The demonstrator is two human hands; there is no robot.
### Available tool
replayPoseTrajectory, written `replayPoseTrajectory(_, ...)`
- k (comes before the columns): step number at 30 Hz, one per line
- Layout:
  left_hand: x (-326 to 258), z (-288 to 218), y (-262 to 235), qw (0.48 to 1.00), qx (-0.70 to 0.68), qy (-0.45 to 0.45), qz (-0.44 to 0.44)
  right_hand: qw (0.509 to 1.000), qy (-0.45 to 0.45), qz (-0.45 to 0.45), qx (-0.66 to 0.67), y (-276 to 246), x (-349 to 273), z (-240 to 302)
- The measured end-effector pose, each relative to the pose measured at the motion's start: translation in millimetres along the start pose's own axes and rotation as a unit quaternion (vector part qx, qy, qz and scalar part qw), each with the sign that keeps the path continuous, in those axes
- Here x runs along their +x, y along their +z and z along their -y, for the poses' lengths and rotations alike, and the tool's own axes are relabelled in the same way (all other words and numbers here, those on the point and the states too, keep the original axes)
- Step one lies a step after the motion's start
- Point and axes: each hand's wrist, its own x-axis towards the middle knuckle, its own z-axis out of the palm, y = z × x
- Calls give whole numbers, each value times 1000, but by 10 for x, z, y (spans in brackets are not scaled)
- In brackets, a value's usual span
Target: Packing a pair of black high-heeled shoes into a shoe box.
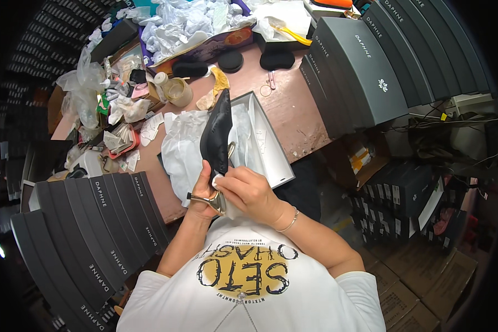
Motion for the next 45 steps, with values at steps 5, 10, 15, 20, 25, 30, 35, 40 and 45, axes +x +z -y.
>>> replayPoseTrajectory(5, -20, -51, 8, 1000, 7, -10, -27, 1000, 4, 9, -29, 58, -24, -45)
replayPoseTrajectory(10, 11, -69, -48, 998, -21, -20, 48, 994, 67, 74, 35, -28, -312, 200)
replayPoseTrajectory(15, 35, -4, -111, 999, -21, -11, 36, 998, 28, 45, 17, 3, -202, 115)
replayPoseTrajectory(20, -26, -12, -95, 1000, 7, -1, 2, 999, 20, 37, -24, 48, -80, 10)
replayPoseTrajectory(25, 29, -127, -161, 994, -39, -20, 97, 996, 14, 93, -3, -37, -286, 231)
replayPoseTrajectory(30, 4, -76, 31, 999, -3, 10, -31, 998, 46, 14, -39, -39, 121, 24)
replayPoseTrajectory(35, 48, -234, 23, 994, 4, 90, -55, 993, 44, 105, 2, -117, -264, 203)
replayPoseTrajectory(40, 30, -171, 158, 977, 19, 180, -113, 996, 15, 59, -69, 41, -127, 165)
replayPoseTrajectory(45, 67, -251, 33, 964, 16, 238, -115, 990, -61, 108, -65, 242, -389, 176)
